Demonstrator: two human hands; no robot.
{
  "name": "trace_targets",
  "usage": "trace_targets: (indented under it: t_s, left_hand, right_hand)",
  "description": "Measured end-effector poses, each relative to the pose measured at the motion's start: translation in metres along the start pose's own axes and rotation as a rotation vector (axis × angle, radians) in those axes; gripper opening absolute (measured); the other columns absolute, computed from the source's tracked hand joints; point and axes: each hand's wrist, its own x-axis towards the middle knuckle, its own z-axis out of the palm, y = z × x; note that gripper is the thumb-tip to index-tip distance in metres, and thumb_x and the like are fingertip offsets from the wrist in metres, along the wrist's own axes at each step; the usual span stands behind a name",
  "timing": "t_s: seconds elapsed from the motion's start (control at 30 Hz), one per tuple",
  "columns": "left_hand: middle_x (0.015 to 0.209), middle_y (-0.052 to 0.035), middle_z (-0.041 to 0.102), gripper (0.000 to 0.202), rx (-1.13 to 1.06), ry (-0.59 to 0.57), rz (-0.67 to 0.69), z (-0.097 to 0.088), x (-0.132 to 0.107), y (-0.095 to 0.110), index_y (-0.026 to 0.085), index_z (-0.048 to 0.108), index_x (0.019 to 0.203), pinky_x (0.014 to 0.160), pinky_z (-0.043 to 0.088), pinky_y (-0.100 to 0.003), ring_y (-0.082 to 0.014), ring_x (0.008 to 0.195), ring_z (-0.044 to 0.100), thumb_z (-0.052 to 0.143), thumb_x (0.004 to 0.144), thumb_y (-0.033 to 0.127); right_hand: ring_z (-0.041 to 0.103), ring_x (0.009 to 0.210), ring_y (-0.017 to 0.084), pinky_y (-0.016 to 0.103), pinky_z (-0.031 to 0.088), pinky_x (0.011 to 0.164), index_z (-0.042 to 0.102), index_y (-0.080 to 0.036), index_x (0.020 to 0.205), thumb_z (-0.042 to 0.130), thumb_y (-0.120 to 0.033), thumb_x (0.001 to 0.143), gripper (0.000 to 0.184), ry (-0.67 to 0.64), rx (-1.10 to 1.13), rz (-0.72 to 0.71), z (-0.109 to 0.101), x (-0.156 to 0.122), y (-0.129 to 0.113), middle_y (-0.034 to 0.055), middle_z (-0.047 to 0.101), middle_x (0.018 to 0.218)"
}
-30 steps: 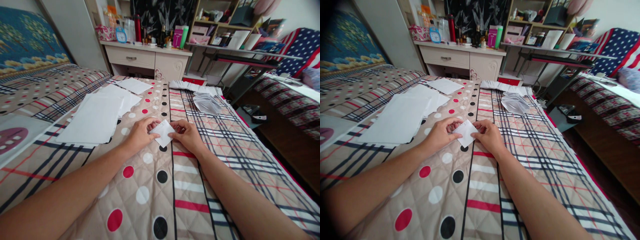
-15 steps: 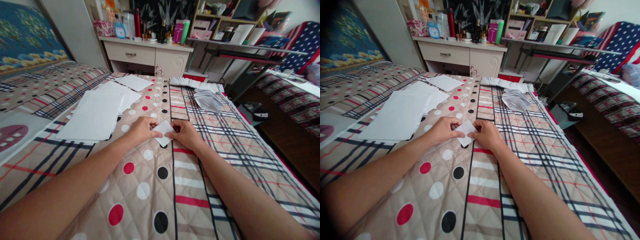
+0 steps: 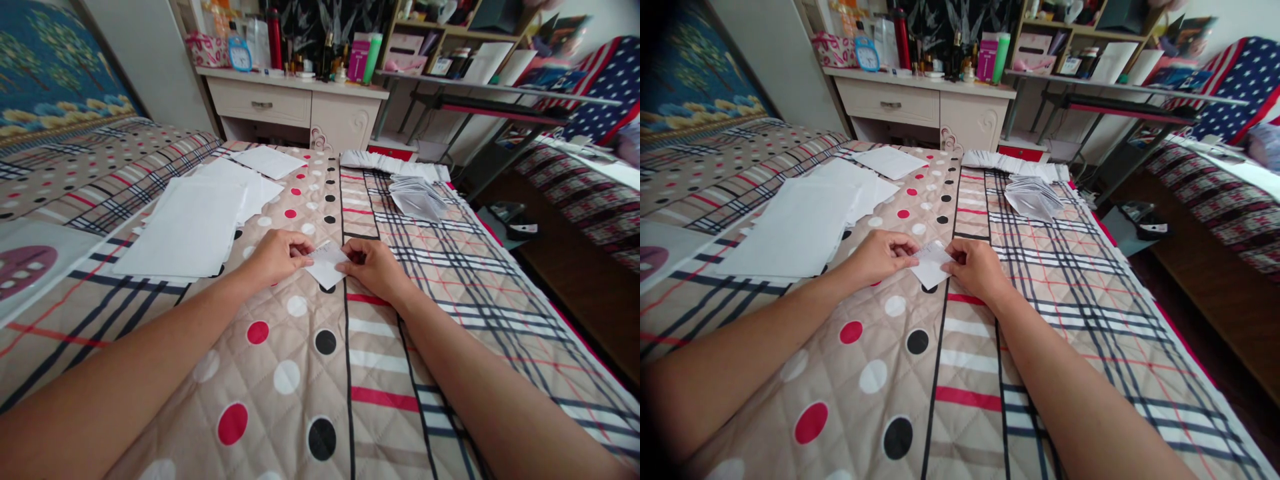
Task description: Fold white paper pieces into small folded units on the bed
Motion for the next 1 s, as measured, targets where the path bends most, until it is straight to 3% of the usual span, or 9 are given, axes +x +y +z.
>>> trace_targets:
  t_s: [0.17,0.27,0.6,0.73,1.0]
  left_hand:
    - [0.078,-0.0033,0.070,0.012,0.036,-0.023,0.167,-0.004,-0.002,0.008,0.016,0.075,0.078,0.059,0.045,-0.021,-0.0119,0.067,0.061,0.068,0.069,0.011]
    - [0.074,-0.0023,0.068,0.018,0.069,-0.052,0.291,-0.007,-0.004,0.010,0.017,0.076,0.074,0.060,0.044,-0.021,-0.0114,0.067,0.060,0.063,0.071,0.005]
    - [0.074,-0.0021,0.066,0.029,0.389,-0.049,0.705,-0.009,-0.009,0.002,0.019,0.076,0.082,0.066,0.044,-0.025,-0.0139,0.073,0.059,0.055,0.076,0.000]
    - [0.077,-0.0024,0.066,0.029,0.536,-0.072,0.757,-0.010,-0.012,0.010,0.020,0.076,0.084,0.068,0.045,-0.027,-0.0156,0.077,0.058,0.055,0.077,0.001]
    - [0.077,-0.0015,0.066,0.028,0.704,-0.132,0.722,-0.012,-0.014,0.018,0.023,0.077,0.086,0.071,0.047,-0.029,-0.0170,0.079,0.058,0.055,0.081,0.006]
  right_hand:
    - [0.054,0.062,0.014,0.026,0.040,0.058,0.065,-0.019,0.066,0.070,-0.021,0.072,0.008,0.015,0.080,-0.036,0.002,-0.002,0.007,0.0001,0.063,0.067]
    - [0.059,0.066,0.015,0.027,0.044,0.062,0.067,-0.019,0.068,0.067,-0.014,0.072,0.007,-0.011,0.116,-0.079,0.001,-0.003,0.007,0.0019,0.066,0.073]
    - [0.060,0.074,0.016,0.026,0.045,0.068,0.067,-0.015,0.066,0.049,0.009,0.067,0.030,-0.059,0.000,-0.286,-0.003,-0.003,0.001,0.0044,0.065,0.077]
    - [0.060,0.074,0.016,0.025,0.044,0.067,0.066,-0.015,0.064,0.048,0.011,0.063,0.032,-0.060,-0.045,-0.301,-0.002,-0.003,0.001,0.0048,0.065,0.075]
    - [0.059,0.075,0.016,0.025,0.044,0.066,0.067,-0.015,0.064,0.048,0.009,0.062,0.031,-0.044,-0.137,-0.285,-0.002,-0.006,-0.004,0.0047,0.064,0.075]
